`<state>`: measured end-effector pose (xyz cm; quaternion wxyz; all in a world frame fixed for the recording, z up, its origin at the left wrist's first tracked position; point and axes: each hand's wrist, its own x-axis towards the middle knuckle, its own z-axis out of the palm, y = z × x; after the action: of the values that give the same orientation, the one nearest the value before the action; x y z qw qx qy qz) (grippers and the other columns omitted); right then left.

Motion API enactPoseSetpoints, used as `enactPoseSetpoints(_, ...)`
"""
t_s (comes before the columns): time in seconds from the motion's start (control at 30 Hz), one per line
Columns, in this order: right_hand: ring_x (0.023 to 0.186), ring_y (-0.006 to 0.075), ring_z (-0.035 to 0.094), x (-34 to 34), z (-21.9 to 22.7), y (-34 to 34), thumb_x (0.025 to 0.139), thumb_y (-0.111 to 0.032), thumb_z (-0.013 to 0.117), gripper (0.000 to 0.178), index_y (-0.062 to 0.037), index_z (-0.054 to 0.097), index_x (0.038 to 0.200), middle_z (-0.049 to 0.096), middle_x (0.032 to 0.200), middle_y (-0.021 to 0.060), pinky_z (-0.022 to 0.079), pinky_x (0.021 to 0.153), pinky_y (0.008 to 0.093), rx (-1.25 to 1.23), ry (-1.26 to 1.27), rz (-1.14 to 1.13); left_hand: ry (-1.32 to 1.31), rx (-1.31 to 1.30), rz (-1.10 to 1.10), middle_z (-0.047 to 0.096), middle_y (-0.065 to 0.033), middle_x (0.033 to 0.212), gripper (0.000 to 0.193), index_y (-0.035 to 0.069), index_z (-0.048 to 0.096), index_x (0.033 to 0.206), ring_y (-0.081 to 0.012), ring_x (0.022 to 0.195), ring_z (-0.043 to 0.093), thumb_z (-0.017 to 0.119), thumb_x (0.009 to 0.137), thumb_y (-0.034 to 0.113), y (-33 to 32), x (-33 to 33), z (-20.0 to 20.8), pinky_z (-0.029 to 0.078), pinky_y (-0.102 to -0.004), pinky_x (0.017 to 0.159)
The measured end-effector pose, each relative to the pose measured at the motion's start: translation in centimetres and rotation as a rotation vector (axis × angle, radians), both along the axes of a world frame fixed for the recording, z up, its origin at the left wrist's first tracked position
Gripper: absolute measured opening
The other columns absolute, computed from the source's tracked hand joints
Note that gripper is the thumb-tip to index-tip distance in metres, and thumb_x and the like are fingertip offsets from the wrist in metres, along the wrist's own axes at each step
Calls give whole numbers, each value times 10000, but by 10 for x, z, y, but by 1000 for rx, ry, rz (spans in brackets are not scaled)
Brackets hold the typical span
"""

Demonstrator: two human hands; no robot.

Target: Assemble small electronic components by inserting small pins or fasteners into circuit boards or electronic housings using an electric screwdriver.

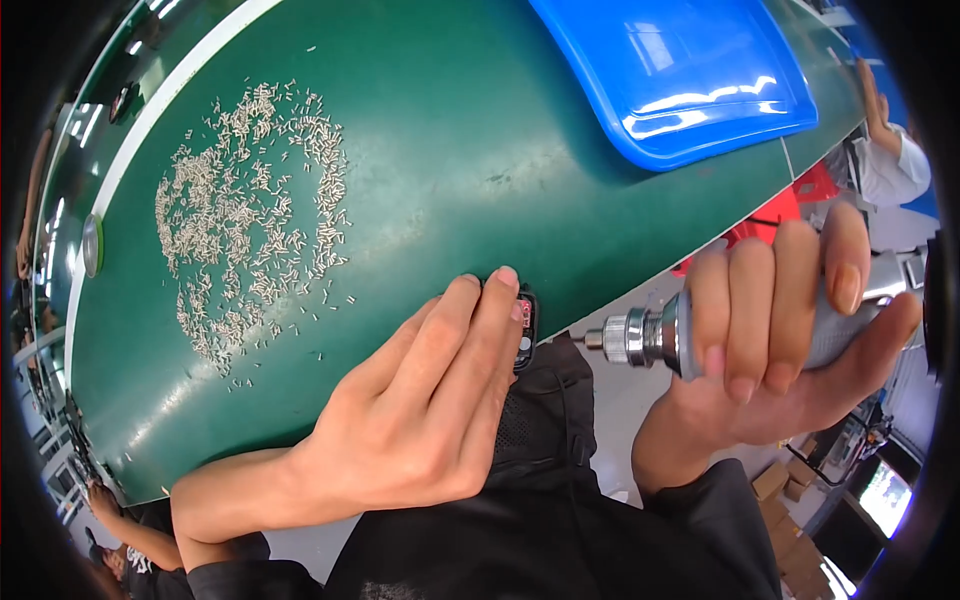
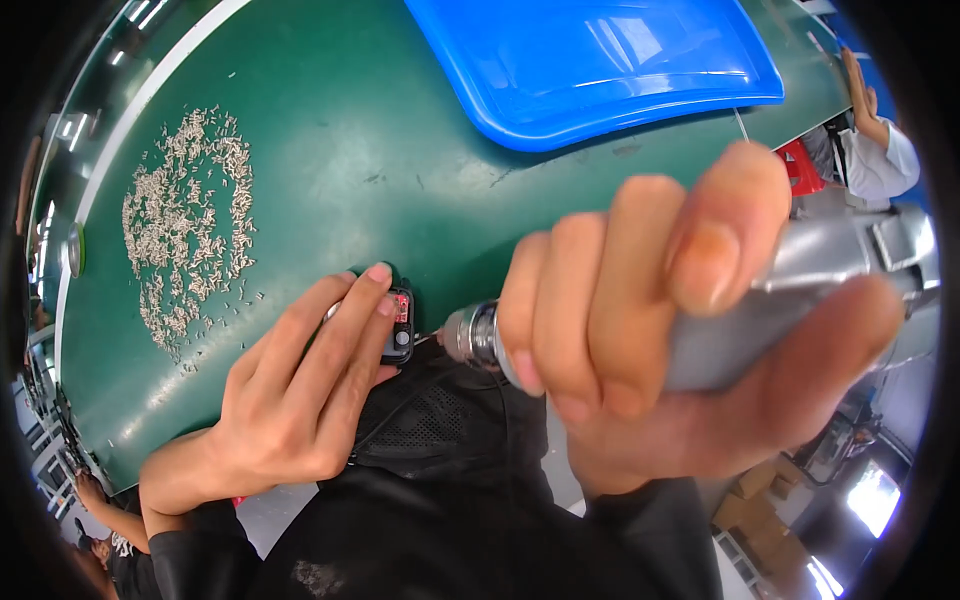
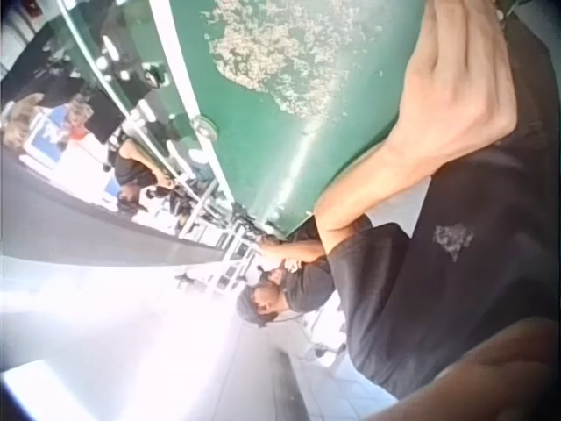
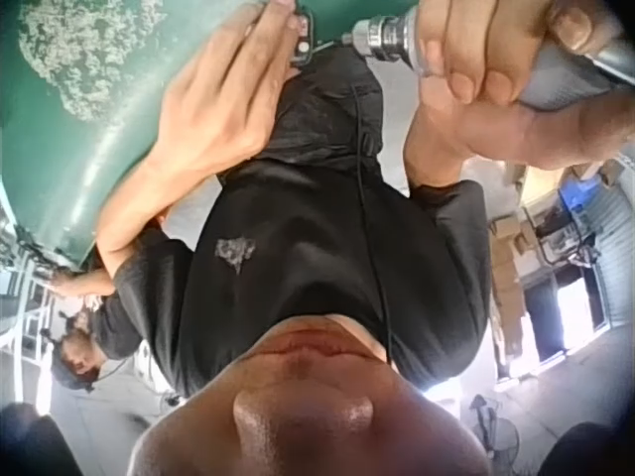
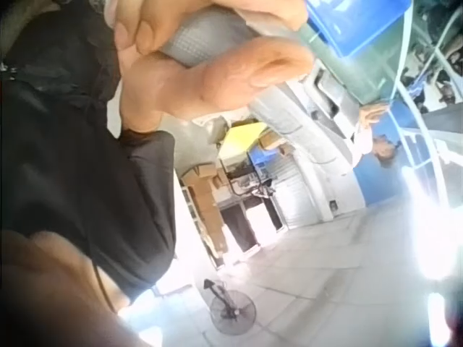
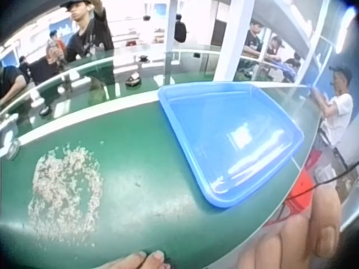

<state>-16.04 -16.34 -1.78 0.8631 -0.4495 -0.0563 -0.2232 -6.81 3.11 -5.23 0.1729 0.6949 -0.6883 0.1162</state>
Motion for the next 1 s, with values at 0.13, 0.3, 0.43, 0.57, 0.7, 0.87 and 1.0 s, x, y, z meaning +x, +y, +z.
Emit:
enactPoseSetpoints(0.13, 418, 119, 426, 9, -4, -7, 967, -413, 403, 346, -78, 456, 901, 416, 529, 2, 402, 516, 274, 4, 38, 48, 14, -22, 12, 632, -235, 1003, 420, -139, 643, 907, -314, 852, 623, 616, 519, 22, 0, 1, -3, 550, -340, 673)
enactPoseSetpoints(0.3, 420, 118, 420, 17, -7, -6, 970, -407, 391, 339, -82, 457, 902, 415, 533, 0, 394, 511, 273, -43, 106, 26, 31, -38, 24, 648, -220, 971, 402, -132, 646, 882, -307, 838, 625, 617, 517, 34, -1, 2, -3, 552, -328, 665)
enactPoseSetpoints(0.43, 419, 117, 417, 20, -8, -7, 975, -394, 380, 326, -88, 454, 892, 416, 532, -1, 394, 512, 275, -48, 88, 60, 43, -52, 42, 651, -217, 962, 396, -133, 644, 872, -308, 832, 622, 616, 517, 41, -1, 1, -4, 552, -324, 660)
enactPoseSetpoints(0.57, 413, 119, 416, 27, -3, -6, 982, -361, 364, 295, -98, 445, 875, 421, 518, -1, 400, 508, 272, -144, 94, 139, 52, -48, 34, 649, -227, 953, 378, -138, 637, 862, -317, 824, 617, 617, 533, 47, -2, -2, -3, 552, -326, 654)
enactPoseSetpoints(0.7, 406, 106, 423, 36, -6, -2, 988, -348, 355, 274, -106, 435, 887, 432, 508, -5, 397, 475, 254, -184, 42, 251, 81, -66, 19, 632, -251, 949, 364, -155, 619, 877, -329, 822, 607, 624, 574, 46, -3, -4, -6, 549, -352, 656)
enactPoseSetpoints(0.87, 405, 81, 412, 46, -5, 1, 992, -352, 372, 274, -100, 437, 906, 440, 527, -25, 391, 461, 233, -310, -50, 384, 121, -127, 6, 601, -255, 970, 392, -166, 598, 927, -339, 852, 591, 621, 588, 29, 0, -4, -12, 537, -379, 666)
enactPoseSetpoints(1.0, 405, 74, 403, 43, -3, 12, 979, -335, 425, 260, -85, 443, 911, 438, 529, -31, 387, 466, 218, -269, 33, 262, 121, -84, 7, 586, -241, 1026, 390, -148, 598, 953, -332, 914, 581, 626, 608, 33, 4, 0, -8, 531, -383, 716)
